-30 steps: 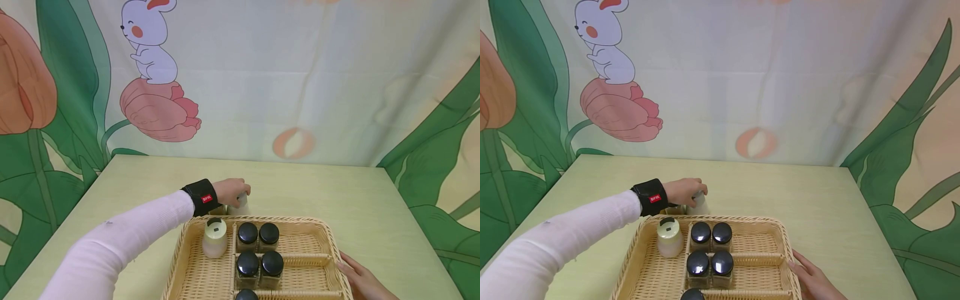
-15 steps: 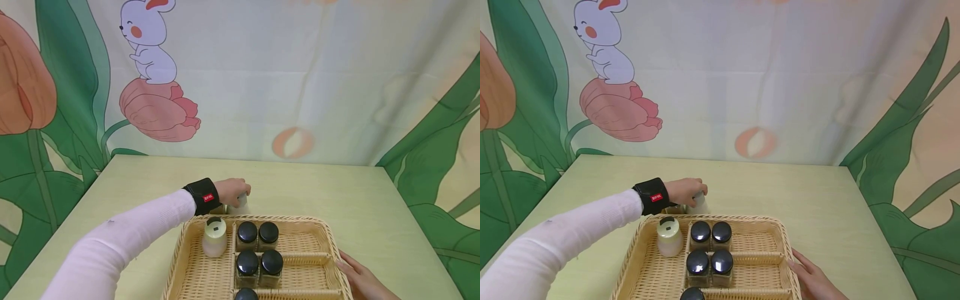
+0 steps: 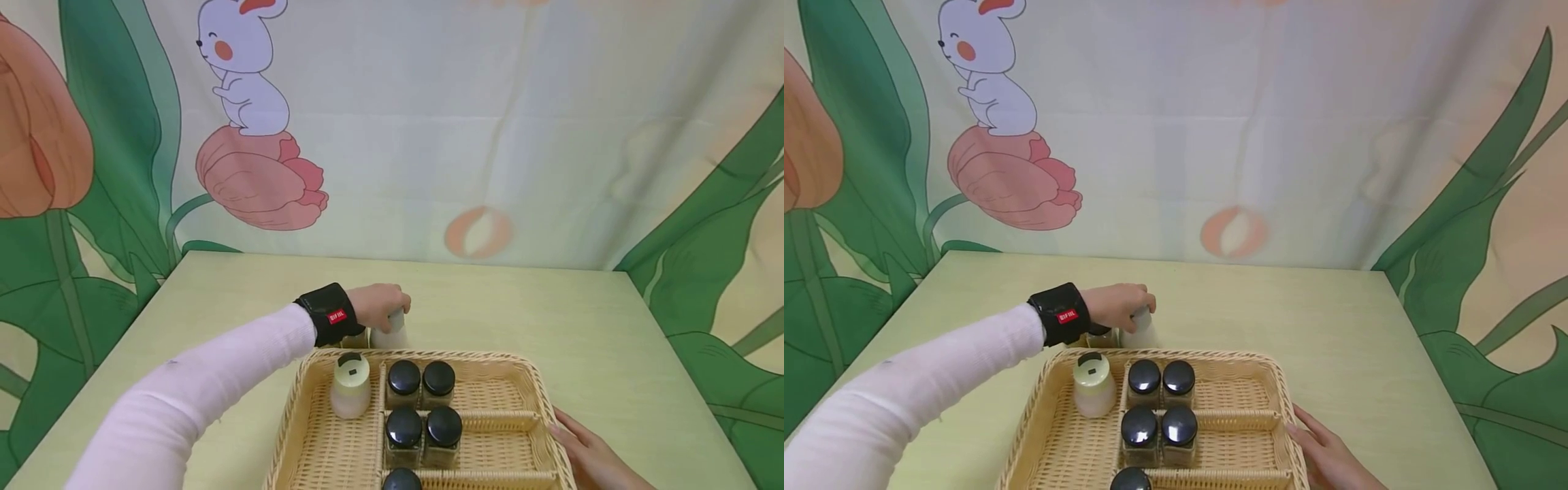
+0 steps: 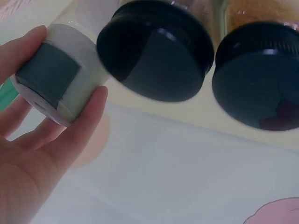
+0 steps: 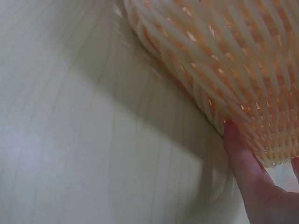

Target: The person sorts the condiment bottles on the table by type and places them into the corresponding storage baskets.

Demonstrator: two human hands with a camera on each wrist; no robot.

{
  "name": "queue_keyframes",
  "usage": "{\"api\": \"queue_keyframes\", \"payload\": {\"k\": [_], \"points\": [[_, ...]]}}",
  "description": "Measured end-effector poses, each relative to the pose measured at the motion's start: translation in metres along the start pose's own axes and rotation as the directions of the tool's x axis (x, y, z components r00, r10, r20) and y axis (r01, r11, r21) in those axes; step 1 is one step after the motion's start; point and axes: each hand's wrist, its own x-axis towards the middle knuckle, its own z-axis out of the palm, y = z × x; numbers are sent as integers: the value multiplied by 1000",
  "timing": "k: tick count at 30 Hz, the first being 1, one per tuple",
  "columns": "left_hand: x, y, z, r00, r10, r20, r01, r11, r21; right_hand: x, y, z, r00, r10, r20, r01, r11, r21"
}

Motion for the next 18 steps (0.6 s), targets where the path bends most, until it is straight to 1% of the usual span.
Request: {"api": "queue_keyframes", "payload": {"k": [3, 7, 13, 18], "points": [[-1, 1, -5, 1000, 2, -5, -2, 1000, 6, 0, 1, 0, 1000, -8, 3, 8, 1000, 0], [-4, 3, -14, 1000, 6, -12, -6, 1000, 11, 1, 1, -1, 1000, -10, 8, 10, 1000, -2], [-7, 7, -28, 1000, -13, -25, 12, 1000, -11, 0, 0, -1, 1000, -11, 22, 11, 1000, 8], [-11, 9, -38, 999, -28, -29, 27, 1000, -15, 1, 1, -2, 999, -21, 35, 21, 1000, -4]]}}
